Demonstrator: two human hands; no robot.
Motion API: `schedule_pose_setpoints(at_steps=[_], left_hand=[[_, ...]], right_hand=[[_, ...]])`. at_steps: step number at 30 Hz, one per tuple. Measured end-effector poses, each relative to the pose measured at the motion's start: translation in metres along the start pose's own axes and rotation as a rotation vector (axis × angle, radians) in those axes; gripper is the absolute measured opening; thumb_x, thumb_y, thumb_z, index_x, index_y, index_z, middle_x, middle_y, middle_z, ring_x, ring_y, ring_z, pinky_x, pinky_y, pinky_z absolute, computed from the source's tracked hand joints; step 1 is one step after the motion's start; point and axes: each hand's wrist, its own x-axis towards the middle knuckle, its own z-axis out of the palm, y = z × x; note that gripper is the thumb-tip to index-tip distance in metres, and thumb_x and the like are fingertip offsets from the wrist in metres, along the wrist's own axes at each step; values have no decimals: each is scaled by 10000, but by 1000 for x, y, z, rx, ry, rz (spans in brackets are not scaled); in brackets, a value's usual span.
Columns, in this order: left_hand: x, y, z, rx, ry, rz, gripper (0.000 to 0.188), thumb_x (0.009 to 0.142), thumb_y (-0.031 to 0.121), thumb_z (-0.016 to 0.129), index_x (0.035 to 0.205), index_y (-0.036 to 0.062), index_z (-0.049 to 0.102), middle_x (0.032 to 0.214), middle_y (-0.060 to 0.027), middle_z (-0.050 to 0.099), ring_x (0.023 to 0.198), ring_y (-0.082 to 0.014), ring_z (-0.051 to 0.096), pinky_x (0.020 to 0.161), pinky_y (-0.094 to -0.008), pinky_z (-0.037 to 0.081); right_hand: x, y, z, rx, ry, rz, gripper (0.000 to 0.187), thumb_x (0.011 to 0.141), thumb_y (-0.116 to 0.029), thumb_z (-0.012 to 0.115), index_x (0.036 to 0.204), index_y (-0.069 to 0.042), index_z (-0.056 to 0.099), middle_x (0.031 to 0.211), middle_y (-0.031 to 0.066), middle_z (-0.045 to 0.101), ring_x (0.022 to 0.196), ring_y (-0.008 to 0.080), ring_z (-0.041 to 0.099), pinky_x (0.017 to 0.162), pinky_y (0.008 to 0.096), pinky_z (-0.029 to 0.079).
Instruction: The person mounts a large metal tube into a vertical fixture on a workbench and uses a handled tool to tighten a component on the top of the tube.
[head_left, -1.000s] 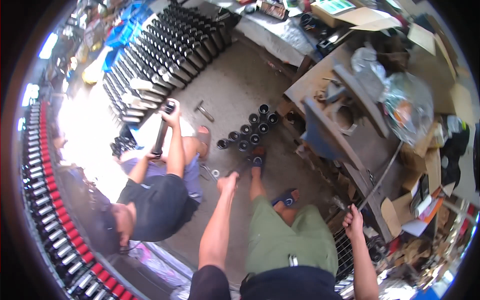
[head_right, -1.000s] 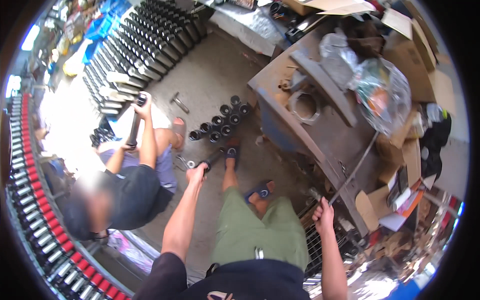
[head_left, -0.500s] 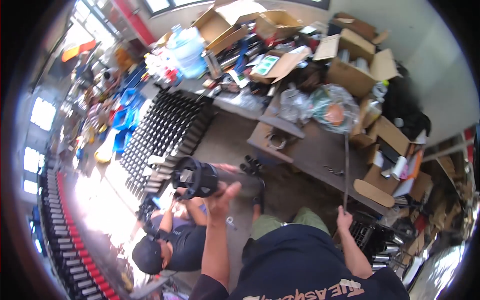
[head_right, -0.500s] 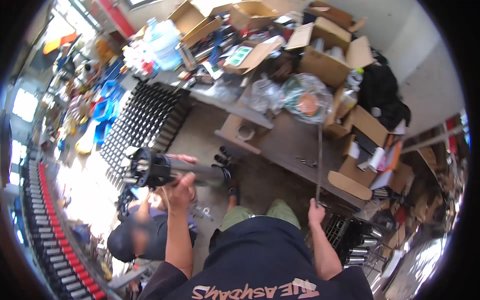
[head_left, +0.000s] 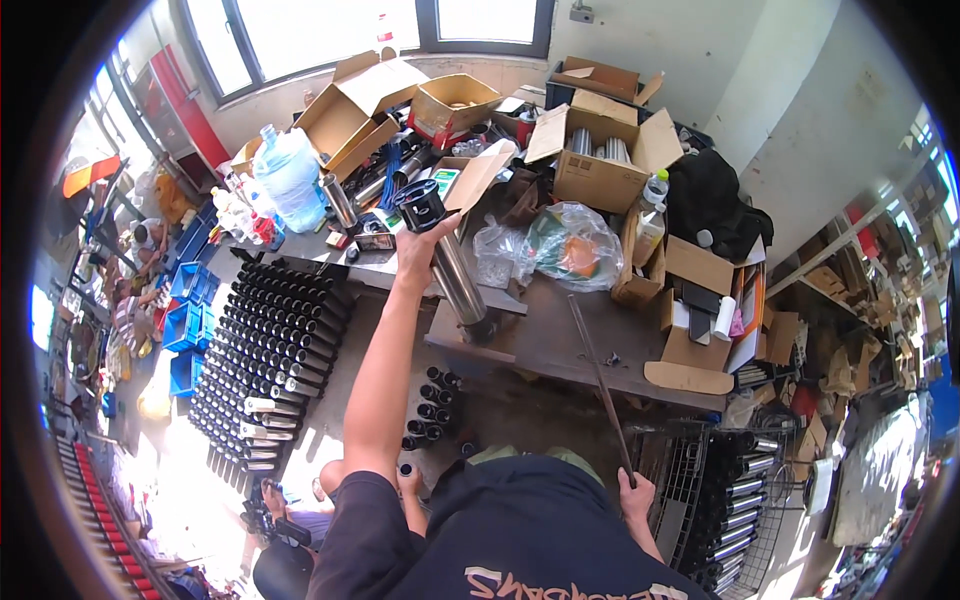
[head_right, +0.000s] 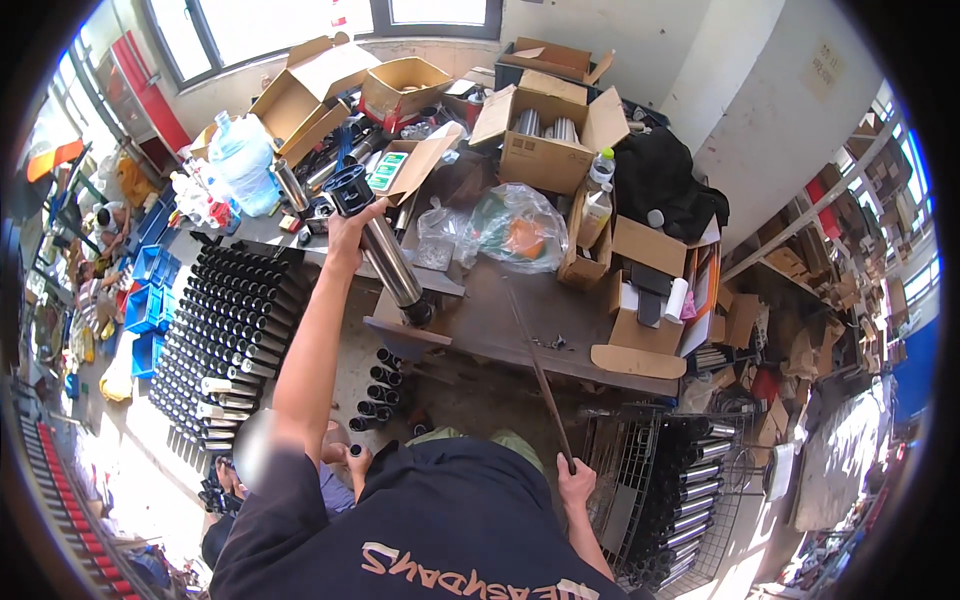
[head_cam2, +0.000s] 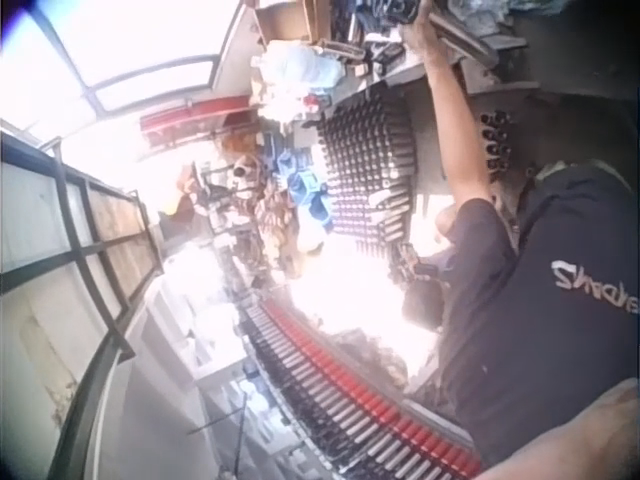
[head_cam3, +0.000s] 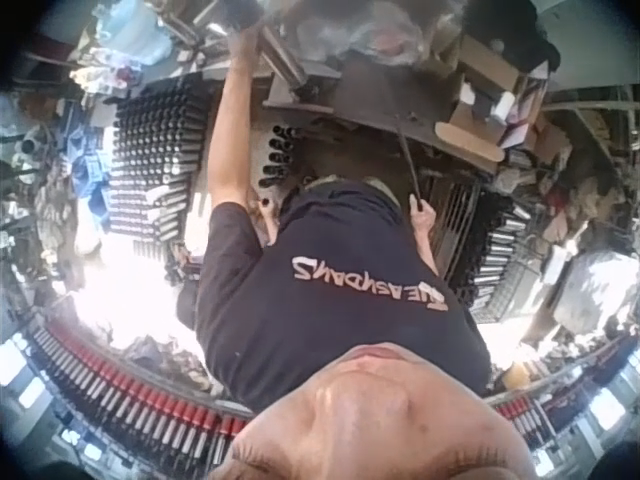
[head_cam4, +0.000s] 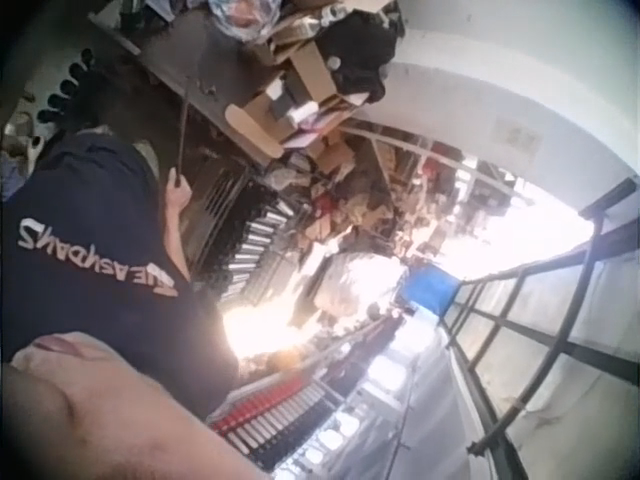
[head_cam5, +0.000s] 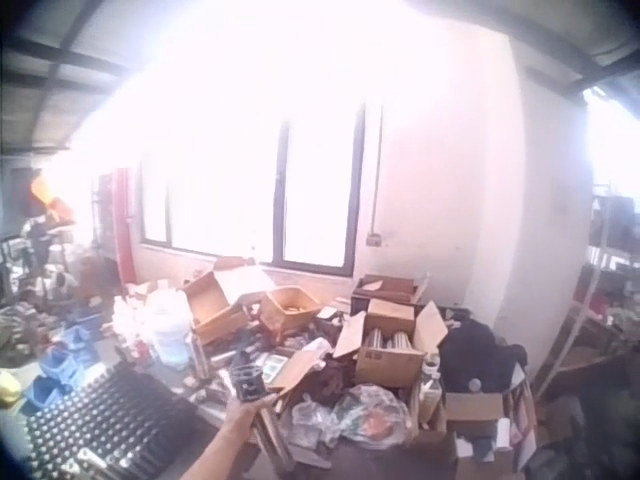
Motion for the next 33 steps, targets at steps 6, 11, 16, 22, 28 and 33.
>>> schedule_pose_setpoints(at_steps=[6,11,16,22,28,33], left_hand=[[12,-7,25,233,126,125,392,714,203,894,966,-13,687,940,-59,709,775,-145,635,741,-340,516],[-33,-27,53,568,556,662,665,639,370,937,971,-38,529,940,-198,565,911,-405,545,841,-492,433],[-85,-42,69,449,786,671,656,705,323,904,1084,-38,510,1019,-196,574,958,-381,576,869,-478,451],[-80,-32,31,163,-13,434,464,612,-23,866,1028,8,663,972,-16,681,843,-116,623,809,-289,523],[-60,-8,-3,252,-370,119,712,502,-5,911,1153,53,628,1044,-8,669,951,-138,607,909,-320,507],[-59,-1,5,301,-402,147,626,528,22,905,1101,48,653,1004,-2,669,928,-132,592,888,-319,504]], right_hand=[[0,-36,-3,45,-12,-61,432,885,-327,728,659,7,571,539,181,454,459,275,458,493,401,371],[7,-67,-13,99,-45,-31,386,870,-299,731,663,-5,593,520,164,451,444,278,484,486,392,374],[21,-77,-29,128,-99,-62,358,855,-264,742,659,2,602,497,138,451,424,224,477,475,367,367],[51,-100,-44,103,-137,-153,324,842,-251,750,671,-3,630,497,130,469,422,214,491,472,352,376],[111,-118,-68,31,-124,-311,276,823,-253,754,697,-24,665,509,147,496,445,276,548,485,360,413],[164,-134,-111,-58,-2,-473,265,818,-235,757,699,-19,660,525,137,522,462,274,563,489,362,412]])
